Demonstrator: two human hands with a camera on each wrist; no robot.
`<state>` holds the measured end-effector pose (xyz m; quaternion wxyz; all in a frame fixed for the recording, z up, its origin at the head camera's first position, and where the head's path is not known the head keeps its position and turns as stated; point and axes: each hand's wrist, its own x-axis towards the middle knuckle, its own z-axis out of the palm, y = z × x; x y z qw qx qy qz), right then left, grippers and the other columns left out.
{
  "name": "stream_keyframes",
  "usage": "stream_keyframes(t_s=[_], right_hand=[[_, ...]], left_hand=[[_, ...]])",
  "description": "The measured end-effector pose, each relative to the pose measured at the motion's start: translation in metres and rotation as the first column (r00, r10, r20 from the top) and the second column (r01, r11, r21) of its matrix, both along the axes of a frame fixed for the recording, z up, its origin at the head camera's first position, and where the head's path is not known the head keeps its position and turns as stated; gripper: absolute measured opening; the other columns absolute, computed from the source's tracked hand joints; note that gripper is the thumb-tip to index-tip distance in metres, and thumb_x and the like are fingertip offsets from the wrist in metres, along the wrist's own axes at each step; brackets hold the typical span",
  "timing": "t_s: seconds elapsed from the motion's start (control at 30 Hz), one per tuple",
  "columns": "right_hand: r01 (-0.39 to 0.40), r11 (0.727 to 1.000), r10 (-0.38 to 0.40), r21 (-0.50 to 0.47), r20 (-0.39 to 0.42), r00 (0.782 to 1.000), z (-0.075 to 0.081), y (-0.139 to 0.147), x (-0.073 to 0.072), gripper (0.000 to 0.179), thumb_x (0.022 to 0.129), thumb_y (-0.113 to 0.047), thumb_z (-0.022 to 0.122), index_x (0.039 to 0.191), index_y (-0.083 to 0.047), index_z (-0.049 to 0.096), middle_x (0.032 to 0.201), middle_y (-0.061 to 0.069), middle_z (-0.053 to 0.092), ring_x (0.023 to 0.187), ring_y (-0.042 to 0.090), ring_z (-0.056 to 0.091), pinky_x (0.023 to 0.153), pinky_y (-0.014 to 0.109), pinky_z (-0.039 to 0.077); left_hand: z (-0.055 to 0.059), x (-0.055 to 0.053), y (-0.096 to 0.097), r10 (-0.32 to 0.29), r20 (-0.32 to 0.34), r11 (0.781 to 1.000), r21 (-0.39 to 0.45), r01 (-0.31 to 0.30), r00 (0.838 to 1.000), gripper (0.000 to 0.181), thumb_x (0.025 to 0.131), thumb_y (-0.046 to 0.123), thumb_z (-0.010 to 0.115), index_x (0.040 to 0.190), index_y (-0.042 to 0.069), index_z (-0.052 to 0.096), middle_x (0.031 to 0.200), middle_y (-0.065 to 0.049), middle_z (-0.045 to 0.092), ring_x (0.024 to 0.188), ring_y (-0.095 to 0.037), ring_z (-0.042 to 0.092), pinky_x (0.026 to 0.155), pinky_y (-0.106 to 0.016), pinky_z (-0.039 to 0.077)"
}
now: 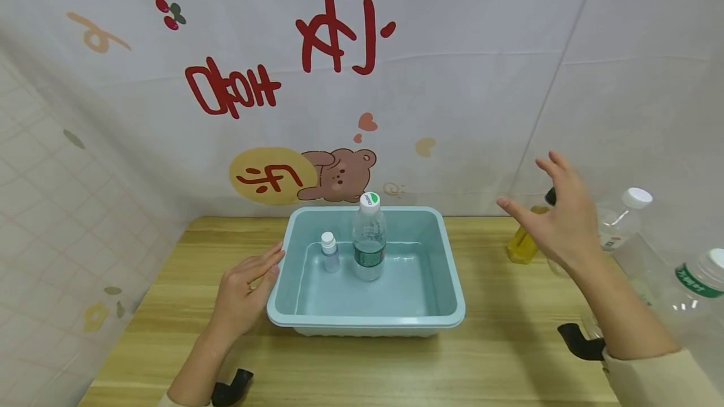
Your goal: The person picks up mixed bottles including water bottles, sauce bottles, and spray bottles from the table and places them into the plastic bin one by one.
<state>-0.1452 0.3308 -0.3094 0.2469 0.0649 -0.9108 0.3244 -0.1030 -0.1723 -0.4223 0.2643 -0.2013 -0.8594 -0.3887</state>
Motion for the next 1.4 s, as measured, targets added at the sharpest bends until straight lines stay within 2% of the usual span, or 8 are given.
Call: stream_keyframes(t_s=[0.2, 0.5, 0.77, 0.93, 1.17, 1.27, 1.33, 1.4], right_hand=[[0.085, 0.996, -0.085, 0.003, 0.018, 0.996, -0.014, 0.018, -0.013, 0.094, 0.09, -0.031, 0.081, 0.162, 0.003, 0.031, 0.172, 0.018, 0.02, 0.156, 0.048, 0.017, 0.121, 0.073, 0.014], [0.157, 0.987, -0.152, -0.033, 0.118, 0.981, -0.03, 0.033, -0.023, 0.099, 0.093, -0.039, 0.078, 0.166, -0.002, 0.022, 0.172, 0.022, 0.017, 0.156, 0.049, 0.015, 0.121, 0.073, 0.015], [0.245, 0.955, -0.192, -0.167, 0.283, 0.94, -0.04, 0.04, -0.023, 0.1, 0.097, -0.051, 0.07, 0.169, -0.011, 0.013, 0.171, 0.025, 0.014, 0.153, 0.054, 0.018, 0.114, 0.079, 0.022], [0.279, 0.939, -0.205, -0.199, 0.326, 0.923, -0.046, 0.046, -0.026, 0.103, 0.096, -0.055, 0.069, 0.169, -0.01, 0.012, 0.174, 0.019, 0.012, 0.155, 0.05, 0.016, 0.115, 0.077, 0.024], [0.308, 0.93, -0.222, -0.2, 0.364, 0.905, -0.053, 0.048, -0.029, 0.103, 0.097, -0.056, 0.067, 0.168, -0.006, 0.012, 0.17, 0.027, 0.017, 0.15, 0.055, 0.025, 0.11, 0.075, 0.033], [0.336, 0.918, -0.244, -0.211, 0.369, 0.897, -0.055, 0.049, -0.031, 0.099, 0.097, -0.055, 0.066, 0.167, -0.005, 0.017, 0.165, 0.029, 0.028, 0.144, 0.051, 0.036, 0.108, 0.063, 0.042], [0.354, 0.909, -0.26, -0.22, 0.365, 0.894, -0.057, 0.05, -0.031, 0.095, 0.097, -0.056, 0.066, 0.165, -0.003, 0.025, 0.152, 0.023, 0.045, 0.128, 0.035, 0.052, 0.099, 0.046, 0.046], [0.363, 0.903, -0.269, -0.229, 0.355, 0.895, -0.058, 0.051, -0.032, 0.091, 0.097, -0.056, 0.067, 0.161, -0.001, 0.031, 0.135, 0.01, 0.053, 0.11, 0.017, 0.053, 0.089, 0.032, 0.043]], left_hand=[[0.0, 0.001, -0.001, 0.001, -0.018, 1.0, 0.007, -0.001, 1.0, 0.032, 0.094, 0.0, 0.071, 0.125, 0.0, 0.075, 0.136, -0.007, 0.068, 0.112, -0.03, 0.073, 0.09, -0.053, 0.06], [0.0, 0.001, -0.001, 0.003, -0.013, 1.0, 0.011, -0.003, 1.0, 0.032, 0.094, -0.001, 0.07, 0.126, 0.0, 0.075, 0.136, -0.007, 0.068, 0.112, -0.03, 0.073, 0.09, -0.053, 0.06], [-0.002, 0.0, 0.0, -0.015, -0.048, 1.0, 0.016, 0.016, 0.999, 0.032, 0.092, -0.002, 0.071, 0.124, -0.002, 0.075, 0.134, -0.008, 0.069, 0.111, -0.03, 0.073, 0.088, -0.053, 0.061], [-0.003, -0.001, 0.0, -0.021, -0.062, 1.0, 0.018, 0.022, 0.998, 0.032, 0.091, -0.004, 0.071, 0.123, -0.002, 0.076, 0.134, -0.008, 0.069, 0.109, -0.029, 0.074, 0.086, -0.052, 0.062], [-0.003, -0.002, 0.0, -0.021, -0.066, 1.0, 0.012, 0.021, 0.998, 0.032, 0.091, -0.003, 0.071, 0.123, -0.002, 0.076, 0.133, -0.009, 0.07, 0.109, -0.029, 0.074, 0.086, -0.052, 0.062], [-0.002, -0.002, 0.0, -0.023, -0.072, 1.0, 0.011, 0.024, 0.997, 0.031, 0.091, -0.003, 0.071, 0.122, -0.003, 0.076, 0.133, -0.009, 0.07, 0.108, -0.029, 0.074, 0.085, -0.052, 0.062], [-0.002, -0.002, 0.0, -0.021, -0.075, 1.0, 0.01, 0.022, 0.997, 0.031, 0.091, -0.003, 0.071, 0.122, -0.003, 0.076, 0.133, -0.009, 0.07, 0.108, -0.029, 0.074, 0.087, -0.047, 0.062], [-0.002, -0.002, 0.0, -0.018, -0.078, 1.0, 0.009, 0.018, 0.997, 0.031, 0.091, -0.003, 0.071, 0.122, -0.002, 0.076, 0.132, -0.008, 0.07, 0.108, -0.028, 0.074, 0.088, -0.041, 0.062]])
